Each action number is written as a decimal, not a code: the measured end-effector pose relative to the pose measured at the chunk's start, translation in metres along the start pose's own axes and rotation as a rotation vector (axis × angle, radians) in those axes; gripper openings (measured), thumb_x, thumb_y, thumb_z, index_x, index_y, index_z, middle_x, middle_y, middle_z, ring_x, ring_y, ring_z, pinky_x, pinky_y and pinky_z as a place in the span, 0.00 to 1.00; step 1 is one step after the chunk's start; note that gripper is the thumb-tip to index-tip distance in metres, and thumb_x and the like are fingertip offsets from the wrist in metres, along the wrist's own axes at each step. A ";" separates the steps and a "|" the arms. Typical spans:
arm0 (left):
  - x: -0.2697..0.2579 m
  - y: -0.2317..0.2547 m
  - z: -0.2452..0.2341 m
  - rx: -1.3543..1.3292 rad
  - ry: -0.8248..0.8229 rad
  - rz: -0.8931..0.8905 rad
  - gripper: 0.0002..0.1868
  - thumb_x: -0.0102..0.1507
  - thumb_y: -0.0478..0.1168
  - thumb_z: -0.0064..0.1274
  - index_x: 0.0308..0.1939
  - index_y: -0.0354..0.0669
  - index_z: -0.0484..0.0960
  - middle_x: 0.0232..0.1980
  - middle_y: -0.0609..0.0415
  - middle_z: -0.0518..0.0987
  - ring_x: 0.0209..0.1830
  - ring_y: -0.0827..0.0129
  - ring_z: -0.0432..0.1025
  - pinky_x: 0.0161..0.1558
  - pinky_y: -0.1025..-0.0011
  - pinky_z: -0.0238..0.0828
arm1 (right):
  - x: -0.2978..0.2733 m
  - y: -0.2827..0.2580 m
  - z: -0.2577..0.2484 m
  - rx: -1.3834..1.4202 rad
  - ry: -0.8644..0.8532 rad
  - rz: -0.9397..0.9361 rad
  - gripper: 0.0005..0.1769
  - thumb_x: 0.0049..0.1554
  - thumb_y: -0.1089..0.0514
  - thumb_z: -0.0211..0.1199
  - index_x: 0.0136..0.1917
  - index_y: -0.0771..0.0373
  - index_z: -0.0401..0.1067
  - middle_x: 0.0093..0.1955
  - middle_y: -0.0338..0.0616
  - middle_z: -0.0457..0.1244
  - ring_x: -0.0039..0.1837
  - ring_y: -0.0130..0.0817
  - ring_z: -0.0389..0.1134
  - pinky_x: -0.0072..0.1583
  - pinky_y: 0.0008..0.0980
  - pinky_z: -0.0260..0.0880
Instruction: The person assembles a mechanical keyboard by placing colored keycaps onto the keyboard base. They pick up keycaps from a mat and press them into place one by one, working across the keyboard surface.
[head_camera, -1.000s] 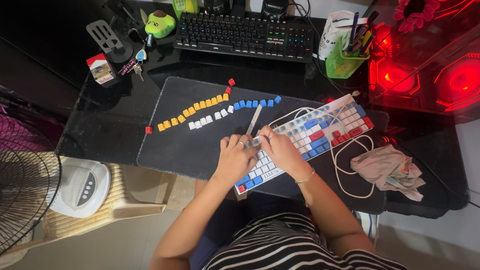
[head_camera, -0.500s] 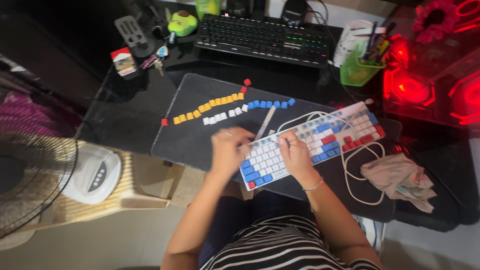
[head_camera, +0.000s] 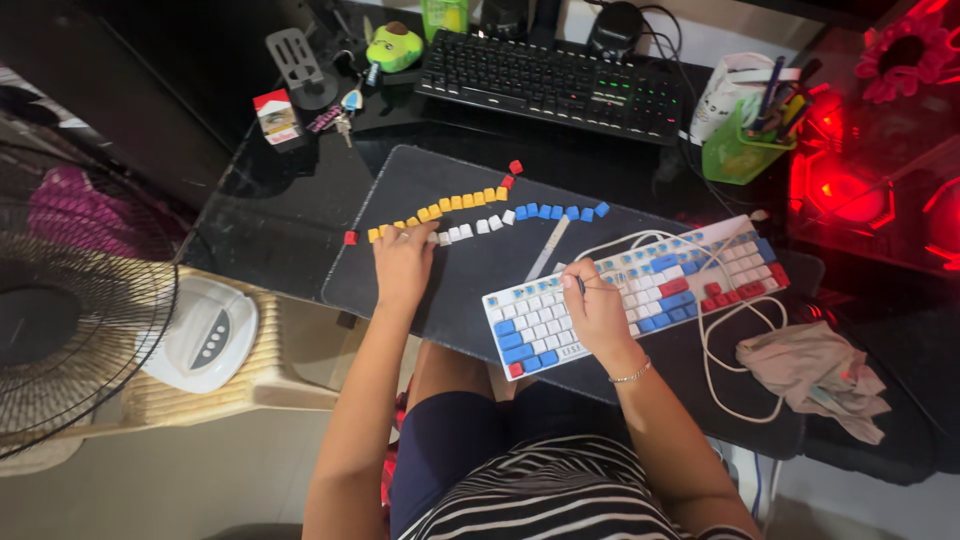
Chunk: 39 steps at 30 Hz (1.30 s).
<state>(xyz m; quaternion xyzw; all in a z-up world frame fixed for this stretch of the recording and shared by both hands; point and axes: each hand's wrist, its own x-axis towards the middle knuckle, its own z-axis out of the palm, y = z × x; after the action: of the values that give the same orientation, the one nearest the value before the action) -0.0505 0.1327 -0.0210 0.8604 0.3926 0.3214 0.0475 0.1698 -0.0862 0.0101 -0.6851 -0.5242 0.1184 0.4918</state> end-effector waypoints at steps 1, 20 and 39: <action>0.000 0.005 -0.003 -0.004 0.004 -0.008 0.16 0.60 0.36 0.62 0.52 0.51 0.85 0.45 0.58 0.84 0.49 0.57 0.71 0.51 0.58 0.62 | -0.002 0.003 -0.002 0.009 0.014 -0.006 0.07 0.66 0.58 0.54 0.49 0.64 0.68 0.32 0.44 0.63 0.35 0.29 0.65 0.41 0.31 0.66; -0.028 0.173 0.010 -0.475 -0.179 0.176 0.07 0.55 0.40 0.66 0.35 0.53 0.85 0.36 0.63 0.84 0.43 0.64 0.69 0.49 0.61 0.55 | -0.009 0.022 -0.041 -0.029 0.124 0.052 0.06 0.66 0.58 0.54 0.50 0.63 0.67 0.31 0.45 0.61 0.33 0.33 0.65 0.40 0.33 0.65; -0.033 0.174 0.023 -0.329 -0.095 0.225 0.04 0.55 0.41 0.66 0.33 0.52 0.88 0.40 0.67 0.86 0.41 0.68 0.67 0.50 0.61 0.55 | 0.041 0.003 -0.037 -0.139 -0.286 0.136 0.07 0.65 0.54 0.53 0.50 0.59 0.62 0.29 0.53 0.62 0.35 0.51 0.68 0.39 0.45 0.63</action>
<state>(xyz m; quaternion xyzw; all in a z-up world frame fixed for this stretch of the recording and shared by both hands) 0.0594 -0.0061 0.0023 0.8936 0.2337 0.3436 0.1698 0.2143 -0.0727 0.0402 -0.7274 -0.5484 0.2112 0.3544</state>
